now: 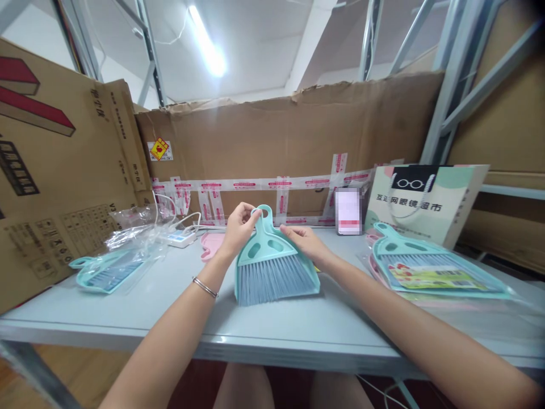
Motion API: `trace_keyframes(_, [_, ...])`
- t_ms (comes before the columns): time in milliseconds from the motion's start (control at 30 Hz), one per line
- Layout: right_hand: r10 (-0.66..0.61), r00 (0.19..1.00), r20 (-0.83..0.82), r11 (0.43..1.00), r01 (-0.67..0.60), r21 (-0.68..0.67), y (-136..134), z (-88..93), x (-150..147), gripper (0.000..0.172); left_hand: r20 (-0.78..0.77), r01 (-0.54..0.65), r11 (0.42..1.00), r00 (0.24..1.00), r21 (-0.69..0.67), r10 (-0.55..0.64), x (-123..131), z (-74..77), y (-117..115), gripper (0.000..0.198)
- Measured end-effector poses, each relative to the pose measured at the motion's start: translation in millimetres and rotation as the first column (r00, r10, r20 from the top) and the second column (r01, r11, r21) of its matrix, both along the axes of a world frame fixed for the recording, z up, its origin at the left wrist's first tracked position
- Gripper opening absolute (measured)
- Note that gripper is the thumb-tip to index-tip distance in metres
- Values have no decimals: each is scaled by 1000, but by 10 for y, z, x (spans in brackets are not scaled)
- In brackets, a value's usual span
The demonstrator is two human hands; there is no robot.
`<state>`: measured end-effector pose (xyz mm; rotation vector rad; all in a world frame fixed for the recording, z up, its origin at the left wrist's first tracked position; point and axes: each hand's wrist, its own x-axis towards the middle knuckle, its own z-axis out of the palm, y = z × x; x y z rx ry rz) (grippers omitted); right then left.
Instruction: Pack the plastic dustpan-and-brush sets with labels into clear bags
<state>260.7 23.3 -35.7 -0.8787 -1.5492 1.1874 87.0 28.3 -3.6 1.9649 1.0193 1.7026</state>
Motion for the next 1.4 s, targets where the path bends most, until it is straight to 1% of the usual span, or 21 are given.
trace_keyframes(67, [31,999,31,999,-31,17,-3,34,-20,44,-43,-93,992,994,84,97,-7,16,-10,17])
trace_keyframes(133, [86,995,55,996,-86,12,-16,68,-33,41,-87,-139,980,985,140,152,-4,24,-11,15])
trace_keyframes(267, [246,961,126,967,-251,31,-88,124,-26,39,-155,-117,978,977,173,145,11,27,0,13])
trace_keyframes(333, [266,950,167,959,-277,50,-129,141,-8,39,-166,-97,980,978,174,127,17,40,-3,13])
trace_keyframes(433, [269,943,197,958,-284,51,-158,136,14,39,-155,-67,987,984,143,89,14,74,-14,13])
trace_keyframes(567, [270,949,164,959,-280,45,-116,61,-3,44,-125,-36,997,991,66,44,2,83,8,16])
trace_keyframes(667, [262,957,127,960,-271,66,-70,-2,-46,52,-76,-110,994,991,-18,108,30,49,41,18])
trace_keyframes(767, [241,958,155,961,-258,101,-56,-23,-72,51,-70,-183,979,982,-90,177,91,16,57,20])
trace_keyframes(833, [228,956,186,962,-250,107,-65,-20,-71,47,-105,-208,976,974,-62,201,137,5,57,19])
trace_keyframes(900, [202,956,213,967,-229,110,-77,-14,-61,43,-131,-230,973,965,9,229,175,-2,56,17])
trace_keyframes(967, [163,957,238,974,-195,117,-85,-13,-47,43,-126,-231,972,964,48,235,192,-8,55,14])
trace_keyframes(1000, [147,957,251,976,-181,119,-86,-14,-40,43,-106,-223,974,968,46,226,189,-11,54,13])
trace_keyframes(1033, [132,956,264,978,-169,121,-85,-16,-32,43,-81,-207,978,975,28,208,175,-14,51,17])
trace_keyframes(1100, [109,956,272,981,-148,125,-76,-19,-10,44,-48,-144,988,989,-51,141,119,-15,38,32])
trace_keyframes(1133, [101,959,266,982,-138,126,-69,-20,4,44,-52,-91,990,995,-107,85,81,-14,27,37])
trace_keyframes(1200, [81,966,244,986,-113,121,-52,-20,42,44,-121,45,968,990,-246,-76,5,-12,-4,39])
trace_keyframes(1267, [65,969,238,989,-95,117,-35,-17,86,44,-224,138,920,947,-367,-232,-41,-15,-38,35])
trace_keyframes(1300, [59,967,247,989,-90,117,-26,-15,107,44,-273,149,904,922,-400,-273,-44,-21,-52,34])
trace_keyframes(1333, [51,964,259,989,-84,121,-18,-14,127,44,-319,144,900,903,-410,-290,-34,-31,-63,35])
trace_keyframes(1400, [25,958,287,987,-69,147,-3,-11,153,46,-388,132,916,876,-378,-286,14,-60,-71,37])
